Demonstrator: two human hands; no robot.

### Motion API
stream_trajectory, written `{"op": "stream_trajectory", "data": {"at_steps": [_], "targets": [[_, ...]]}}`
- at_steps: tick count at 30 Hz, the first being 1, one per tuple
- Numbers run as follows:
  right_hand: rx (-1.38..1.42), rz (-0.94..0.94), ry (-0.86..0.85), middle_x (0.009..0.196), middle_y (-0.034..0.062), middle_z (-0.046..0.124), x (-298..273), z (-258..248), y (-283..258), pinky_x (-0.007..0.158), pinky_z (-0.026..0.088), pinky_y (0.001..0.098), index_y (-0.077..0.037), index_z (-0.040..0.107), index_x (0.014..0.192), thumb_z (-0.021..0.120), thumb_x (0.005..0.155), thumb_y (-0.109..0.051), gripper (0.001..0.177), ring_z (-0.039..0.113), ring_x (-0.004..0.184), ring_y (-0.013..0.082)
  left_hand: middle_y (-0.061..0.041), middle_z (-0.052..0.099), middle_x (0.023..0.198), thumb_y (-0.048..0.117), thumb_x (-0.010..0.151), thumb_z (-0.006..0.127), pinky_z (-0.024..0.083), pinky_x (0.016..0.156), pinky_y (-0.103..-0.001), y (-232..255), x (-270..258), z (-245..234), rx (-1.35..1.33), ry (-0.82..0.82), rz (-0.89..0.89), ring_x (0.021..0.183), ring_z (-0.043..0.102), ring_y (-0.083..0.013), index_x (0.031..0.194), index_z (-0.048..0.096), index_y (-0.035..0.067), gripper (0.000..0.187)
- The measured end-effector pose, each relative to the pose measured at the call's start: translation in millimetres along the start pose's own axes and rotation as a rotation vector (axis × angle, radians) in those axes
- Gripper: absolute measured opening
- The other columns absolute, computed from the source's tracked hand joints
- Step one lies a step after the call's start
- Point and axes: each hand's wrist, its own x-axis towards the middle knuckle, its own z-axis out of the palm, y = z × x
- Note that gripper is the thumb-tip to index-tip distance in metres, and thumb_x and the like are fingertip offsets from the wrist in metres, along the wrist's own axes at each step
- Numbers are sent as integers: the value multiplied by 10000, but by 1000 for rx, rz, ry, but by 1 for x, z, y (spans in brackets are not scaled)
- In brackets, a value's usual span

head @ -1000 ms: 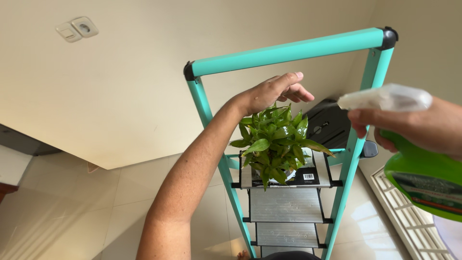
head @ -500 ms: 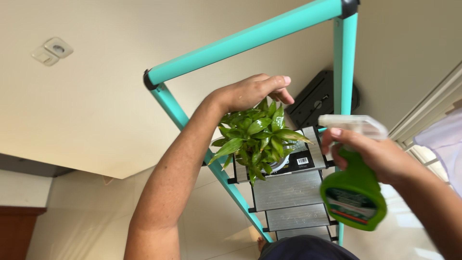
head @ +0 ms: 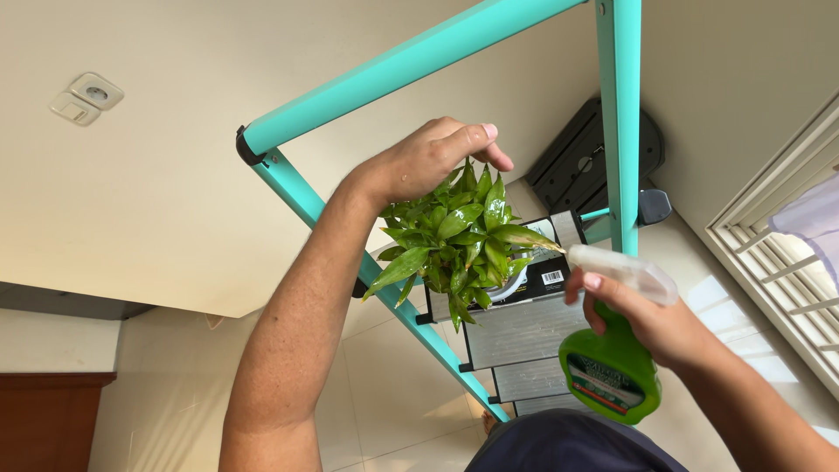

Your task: The person cleans a plant by hand and using a spray bottle. They spray the leaves with liquid and wipe each leaf one at a time while the plant sits on a stepladder.

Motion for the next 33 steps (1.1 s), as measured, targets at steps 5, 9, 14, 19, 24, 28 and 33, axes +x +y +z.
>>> {"op": "stream_trajectory", "data": {"at_steps": [5, 9, 14, 19, 24, 28, 33], "targets": [[-107, -38, 60, 828, 81, 680, -26, 5, 17, 612, 495, 306, -19, 674, 984, 624, 956, -336, 322, 611, 666, 146, -151, 741, 1261, 366, 1043, 380, 450, 1135, -389, 15, -18, -3, -19, 85, 137, 1273, 657, -281, 1206, 728, 13, 522], [-310, -245, 125, 977, 45, 693, -49, 25, 17, 791, 518, 268, -33, 654, 1118, 689, 901, -270, 323, 648, 890, 126, -169, 639, 1447, 246, 1064, 478, 504, 1192, -405, 35, -64, -2, -79, 302, 336, 1413, 594, -297, 1353, 641, -17, 424], [-310, -120, 236, 923, 50, 646, -72, 60, 24, 747, 528, 291, -51, 602, 1190, 800, 767, -142, 475, 639, 836, 144, -162, 630, 1386, 125, 963, 544, 526, 1119, -352, 44, -153, 55, 165, 803, 407, 1266, 661, -241, 1354, 587, -10, 415], [-357, -253, 250, 936, 40, 587, -78, 103, 34, 721, 538, 287, -63, 536, 1139, 838, 742, -80, 500, 645, 838, 140, -126, 685, 1240, 83, 912, 649, 588, 1004, -357, 12, -198, 145, -99, 692, 261, 1145, 701, -263, 1225, 649, 28, 318], [-600, -398, 273, 981, 46, 602, -72, 152, 37, 683, 534, 258, -40, 545, 1186, 804, 760, -91, 500, 656, 819, 122, -161, 618, 1279, 107, 831, 762, 531, 1036, -401, -21, -220, 203, -147, 546, 166, 1209, 638, -337, 1276, 597, 11, 484], [-541, -297, 306, 1038, 59, 673, -61, 179, 45, 682, 531, 272, -12, 623, 1242, 701, 854, -82, 402, 648, 768, 137, -157, 635, 1243, 95, 883, 724, 537, 1011, -389, -53, -242, 209, -235, 600, 93, 1170, 654, -323, 1261, 601, 6, 407], [-409, -126, 412, 1009, 74, 685, -50, 180, 62, 631, 509, 264, -23, 644, 1327, 593, 945, -120, 398, 590, 712, 115, -144, 667, 1146, 74, 910, 688, 540, 961, -377, -79, -267, 214, -316, 618, 53, 1083, 672, -306, 1160, 656, 6, 261]]}}
